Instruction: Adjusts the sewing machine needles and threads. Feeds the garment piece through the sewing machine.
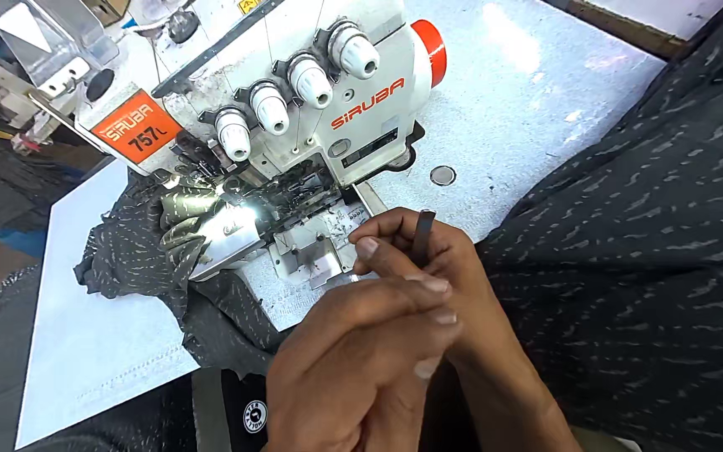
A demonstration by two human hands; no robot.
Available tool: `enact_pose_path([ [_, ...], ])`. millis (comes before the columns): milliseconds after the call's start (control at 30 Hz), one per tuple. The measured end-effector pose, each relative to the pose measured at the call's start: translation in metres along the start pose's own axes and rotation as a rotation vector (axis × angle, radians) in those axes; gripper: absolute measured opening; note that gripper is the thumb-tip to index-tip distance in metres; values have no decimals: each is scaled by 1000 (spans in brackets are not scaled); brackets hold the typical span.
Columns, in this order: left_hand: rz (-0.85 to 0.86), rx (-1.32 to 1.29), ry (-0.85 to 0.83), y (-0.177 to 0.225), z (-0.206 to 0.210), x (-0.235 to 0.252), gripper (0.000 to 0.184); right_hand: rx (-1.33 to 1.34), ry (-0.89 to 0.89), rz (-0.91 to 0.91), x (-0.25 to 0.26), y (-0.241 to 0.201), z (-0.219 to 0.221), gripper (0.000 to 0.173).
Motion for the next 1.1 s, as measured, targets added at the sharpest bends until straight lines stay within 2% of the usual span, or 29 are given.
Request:
enact_pose_path([
  [133,-51,-106,-34,7,-15,-10,12,72,-73,-5,-3,-2,13,13],
  [267,-104,-230,-25,10,-24,-24,15,24,-89,-33,-7,-2,19,14],
  [567,-83,-176,1,6,-27,-36,12,-58,-43,-106,-9,-13,17,15],
  [800,-20,-78,-50,-10,-19,-38,10,-106,-183,-146,2,-15,32,29],
  [867,9,-46,-52,-13,-17,-40,9,-41,-296,-116,4,-13,39,29],
  [967,58,44,-79,-17,-13,-44,10,209,-446,-2,7,-9,47,19],
  [1033,97,122,-101,-21,-10,-46,11,372,-445,63,10,-7,46,15],
  [1100,121,202,-121,-24,-8,-46,12,490,-352,114,12,-3,38,14],
])
Point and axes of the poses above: each hand's wrist, its own x-axis towards the middle knuckle, its own z-axis out of the palm, y = z × x, the point moved 9 cm from there along x, towards the middle knuckle, and after that the axes turned 1 degree about -x, right-handed, at the moved point
